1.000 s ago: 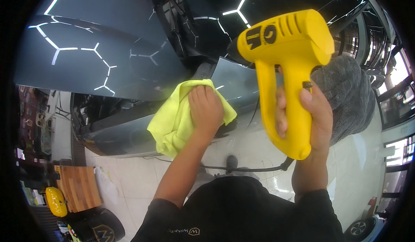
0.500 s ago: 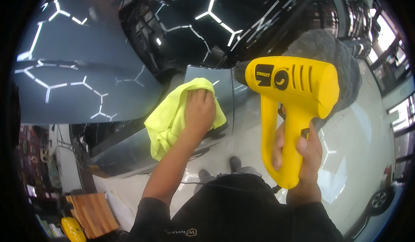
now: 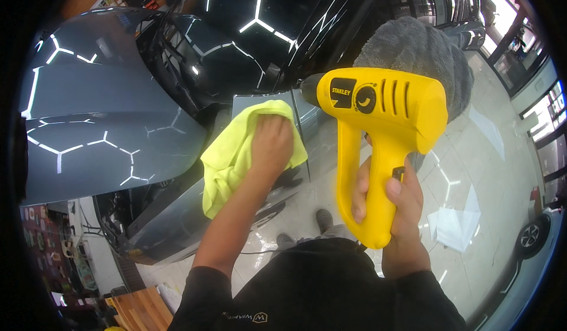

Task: The person applies a protective film to the front bumper and wheel arch of a car. They use a grey cloth to wipe the surface, a yellow squeegee to smooth the film, and a yellow heat gun to heat and stretch the material into place.

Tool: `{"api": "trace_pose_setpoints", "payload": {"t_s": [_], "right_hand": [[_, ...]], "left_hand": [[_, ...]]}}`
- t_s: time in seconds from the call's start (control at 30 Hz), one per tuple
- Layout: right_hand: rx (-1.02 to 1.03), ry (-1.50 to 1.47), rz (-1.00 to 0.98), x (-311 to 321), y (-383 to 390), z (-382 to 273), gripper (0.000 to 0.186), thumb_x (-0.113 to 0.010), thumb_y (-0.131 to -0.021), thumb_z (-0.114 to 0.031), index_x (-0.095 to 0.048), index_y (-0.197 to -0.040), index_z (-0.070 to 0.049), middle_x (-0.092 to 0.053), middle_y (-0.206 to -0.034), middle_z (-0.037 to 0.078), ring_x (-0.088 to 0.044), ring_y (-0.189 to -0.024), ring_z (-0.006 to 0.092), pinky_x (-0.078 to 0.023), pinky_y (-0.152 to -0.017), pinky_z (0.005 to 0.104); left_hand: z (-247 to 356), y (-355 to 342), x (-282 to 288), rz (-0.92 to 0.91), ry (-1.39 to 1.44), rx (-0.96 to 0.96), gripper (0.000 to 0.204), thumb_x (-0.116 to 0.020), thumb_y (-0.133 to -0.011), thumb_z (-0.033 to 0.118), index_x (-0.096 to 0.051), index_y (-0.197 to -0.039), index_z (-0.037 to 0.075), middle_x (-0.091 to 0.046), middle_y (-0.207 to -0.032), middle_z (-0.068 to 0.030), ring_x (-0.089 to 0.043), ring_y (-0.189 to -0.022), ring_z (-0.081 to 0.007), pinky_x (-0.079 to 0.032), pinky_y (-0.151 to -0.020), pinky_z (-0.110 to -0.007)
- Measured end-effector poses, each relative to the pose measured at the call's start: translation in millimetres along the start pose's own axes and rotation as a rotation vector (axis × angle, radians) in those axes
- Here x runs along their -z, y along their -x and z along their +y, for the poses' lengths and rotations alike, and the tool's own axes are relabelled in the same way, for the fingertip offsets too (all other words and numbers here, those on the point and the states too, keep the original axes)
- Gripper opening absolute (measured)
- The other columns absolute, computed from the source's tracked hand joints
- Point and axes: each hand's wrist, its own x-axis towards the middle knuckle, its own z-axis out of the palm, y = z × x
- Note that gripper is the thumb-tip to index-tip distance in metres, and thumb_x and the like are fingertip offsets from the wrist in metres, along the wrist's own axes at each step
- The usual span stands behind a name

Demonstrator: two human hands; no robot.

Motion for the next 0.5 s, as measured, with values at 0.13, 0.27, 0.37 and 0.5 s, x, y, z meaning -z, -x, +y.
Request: {"api": "trace_pose_setpoints", "payload": {"t_s": [0.13,0.27,0.37,0.5], "right_hand": [[-0.012,-0.034,-0.039,6,3,-4,0.061,-0.062,-0.089,-0.039,-0.038,-0.130,-0.001,-0.060,-0.087,0.009,-0.062,-0.057,0.0184,-0.054,-0.058,0.0294],[0.027,0.001,0.006,2,10,-4,0.064,-0.062,-0.089,-0.040,-0.037,-0.131,0.000,-0.060,-0.087,0.009,-0.063,-0.058,0.0190,-0.054,-0.059,0.0295],[0.125,0.073,0.057,6,22,-5,0.067,-0.065,-0.088,-0.041,-0.036,-0.132,0.000,-0.061,-0.088,0.009,-0.064,-0.060,0.0196,-0.054,-0.059,0.0296],[0.189,0.021,0.104,4,29,-10,0.068,-0.069,-0.085,-0.041,-0.040,-0.131,-0.001,-0.062,-0.087,0.009,-0.066,-0.061,0.0204,-0.055,-0.062,0.0296]], "left_hand": [[-11,5,15,-0.096,0.048,0.139,0.028,-0.058,-0.080,0.010,-0.062,-0.103,-0.005,-0.059,-0.108,-0.0209,-0.055,-0.110,-0.0383,-0.039,-0.104,-0.049],[-4,-2,13,-0.111,0.011,0.073,0.025,-0.059,-0.080,0.012,-0.063,-0.099,-0.004,-0.059,-0.106,-0.0201,-0.055,-0.107,-0.0373,-0.041,-0.102,-0.049],[-1,-18,4,-0.069,0.005,0.028,0.027,-0.059,-0.079,0.013,-0.063,-0.100,-0.004,-0.059,-0.105,-0.0196,-0.055,-0.105,-0.0363,-0.041,-0.102,-0.048],[2,-34,-4,-0.054,-0.004,0.011,0.026,-0.059,-0.080,0.012,-0.064,-0.100,-0.004,-0.059,-0.105,-0.0188,-0.055,-0.104,-0.0350,-0.042,-0.101,-0.047]]}}
